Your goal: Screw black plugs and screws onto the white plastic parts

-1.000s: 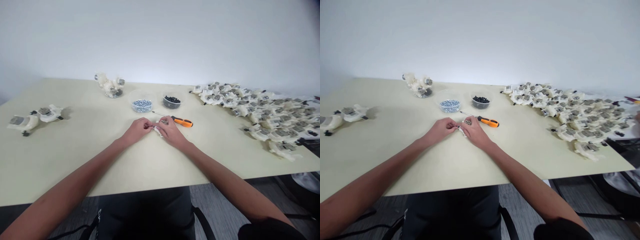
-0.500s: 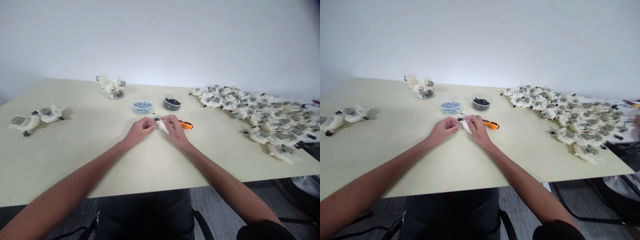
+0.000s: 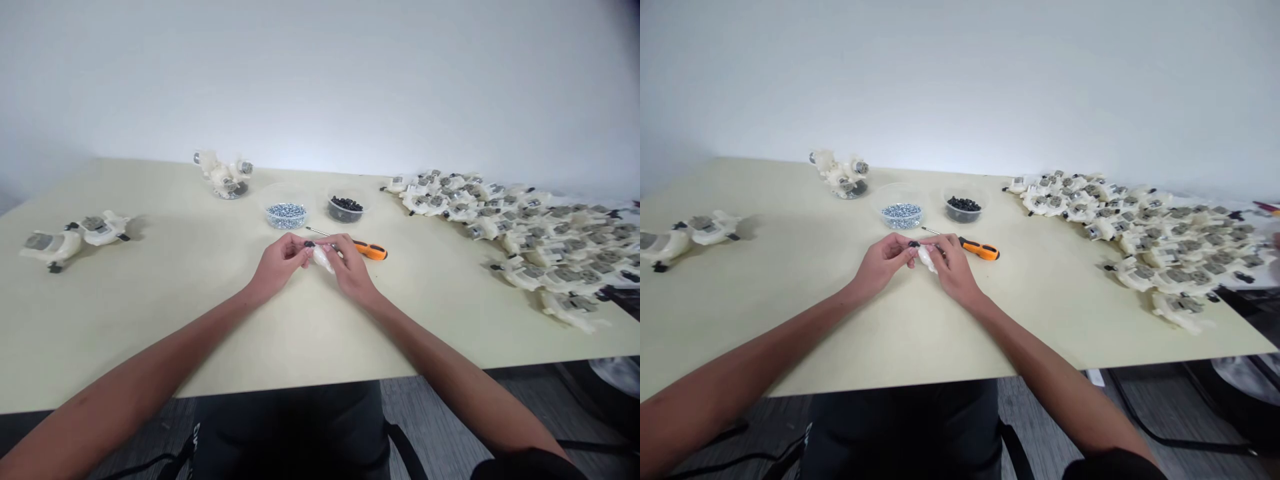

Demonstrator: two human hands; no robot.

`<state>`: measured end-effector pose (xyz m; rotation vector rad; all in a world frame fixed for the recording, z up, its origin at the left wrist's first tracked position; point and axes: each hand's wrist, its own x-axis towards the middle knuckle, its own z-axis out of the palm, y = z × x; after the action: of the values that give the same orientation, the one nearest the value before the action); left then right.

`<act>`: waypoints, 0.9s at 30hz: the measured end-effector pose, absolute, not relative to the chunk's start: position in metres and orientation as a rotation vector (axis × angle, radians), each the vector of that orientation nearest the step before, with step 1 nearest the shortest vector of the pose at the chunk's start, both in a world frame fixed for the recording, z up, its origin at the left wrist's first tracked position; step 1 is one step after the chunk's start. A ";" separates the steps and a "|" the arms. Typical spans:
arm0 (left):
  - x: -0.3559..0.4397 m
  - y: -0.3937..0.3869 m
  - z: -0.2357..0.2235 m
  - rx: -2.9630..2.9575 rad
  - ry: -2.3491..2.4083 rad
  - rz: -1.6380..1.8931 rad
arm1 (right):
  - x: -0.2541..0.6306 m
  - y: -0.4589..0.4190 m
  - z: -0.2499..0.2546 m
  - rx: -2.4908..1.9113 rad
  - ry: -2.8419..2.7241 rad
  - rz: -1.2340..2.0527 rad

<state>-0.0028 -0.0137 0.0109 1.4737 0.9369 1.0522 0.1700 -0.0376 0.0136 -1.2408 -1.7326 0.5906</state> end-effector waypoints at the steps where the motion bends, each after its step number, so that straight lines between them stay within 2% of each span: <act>1: -0.003 -0.014 0.011 1.465 0.935 1.050 | 0.170 -0.038 0.014 -1.239 -1.738 0.584; 15: -0.008 -0.003 0.003 1.562 0.970 0.986 | 0.174 -0.038 0.009 -1.272 -1.899 0.527; 23: -0.023 0.011 0.007 2.068 1.097 0.695 | 0.177 -0.032 0.003 -1.327 -2.110 0.274; 27: -0.023 0.013 0.003 2.214 1.117 0.748 | 0.175 -0.031 0.006 -1.322 -2.181 0.219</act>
<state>-0.0229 0.0134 0.0029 2.2142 1.1173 0.7478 0.1750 -0.0306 0.0061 -1.3223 -2.1808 0.2191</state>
